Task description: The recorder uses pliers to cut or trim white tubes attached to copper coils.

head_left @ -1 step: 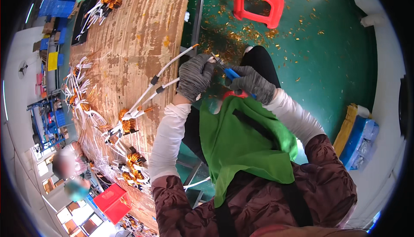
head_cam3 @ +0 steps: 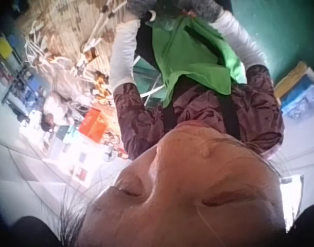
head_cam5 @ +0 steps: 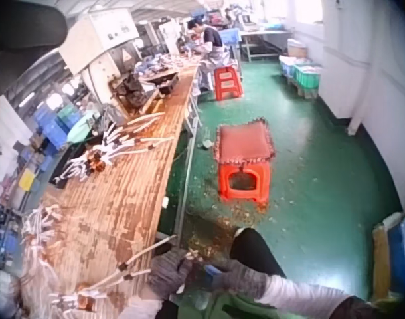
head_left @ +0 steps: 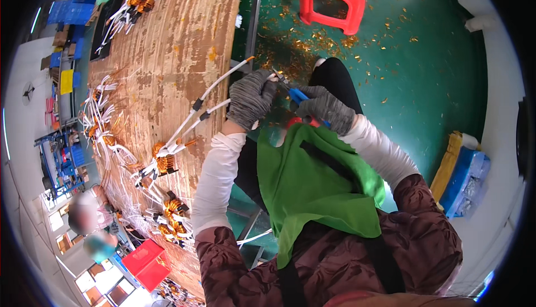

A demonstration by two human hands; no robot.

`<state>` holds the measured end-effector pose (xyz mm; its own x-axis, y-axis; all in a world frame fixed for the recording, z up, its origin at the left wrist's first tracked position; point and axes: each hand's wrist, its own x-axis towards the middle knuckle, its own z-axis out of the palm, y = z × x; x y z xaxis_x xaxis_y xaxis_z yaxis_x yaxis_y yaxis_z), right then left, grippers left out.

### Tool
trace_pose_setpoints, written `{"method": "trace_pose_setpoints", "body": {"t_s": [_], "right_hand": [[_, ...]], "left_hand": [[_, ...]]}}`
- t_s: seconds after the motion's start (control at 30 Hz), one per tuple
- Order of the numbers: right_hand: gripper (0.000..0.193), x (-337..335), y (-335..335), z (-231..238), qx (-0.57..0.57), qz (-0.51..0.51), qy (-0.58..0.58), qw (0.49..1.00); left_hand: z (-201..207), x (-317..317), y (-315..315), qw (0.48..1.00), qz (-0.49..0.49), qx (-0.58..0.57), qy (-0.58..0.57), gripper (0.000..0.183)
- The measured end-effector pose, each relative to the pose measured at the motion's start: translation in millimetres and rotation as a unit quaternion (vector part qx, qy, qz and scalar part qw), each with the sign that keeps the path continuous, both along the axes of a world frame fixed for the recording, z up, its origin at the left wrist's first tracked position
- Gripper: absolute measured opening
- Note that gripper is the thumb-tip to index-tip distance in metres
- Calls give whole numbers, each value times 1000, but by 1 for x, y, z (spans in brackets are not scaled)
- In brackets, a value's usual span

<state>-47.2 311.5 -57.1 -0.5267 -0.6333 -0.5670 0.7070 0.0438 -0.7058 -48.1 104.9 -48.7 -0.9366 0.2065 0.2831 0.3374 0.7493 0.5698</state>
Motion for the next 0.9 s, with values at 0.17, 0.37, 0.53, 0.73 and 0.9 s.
{"method": "trace_pose_setpoints", "body": {"t_s": [0.17,0.37,0.53,0.73,0.9], "right_hand": [[38,2,6,-23,23,0,55,998],[45,9,-2,-45,-14,-59,149,987],[44,0,-14,-74,51,-280,-115,952],[47,-25,31,-68,76,-212,204,953],[55,-56,52,-79,318,-27,465,826]], "left_hand": [[4,-13,3,988,-49,-90,-115,32],[-29,-21,-10,988,-89,-82,-100,31],[-37,-20,-10,986,1,-4,-168,29],[-4,-18,-2,978,-25,-38,-201,28],[23,-43,-14,992,7,-112,-61,46]]}}
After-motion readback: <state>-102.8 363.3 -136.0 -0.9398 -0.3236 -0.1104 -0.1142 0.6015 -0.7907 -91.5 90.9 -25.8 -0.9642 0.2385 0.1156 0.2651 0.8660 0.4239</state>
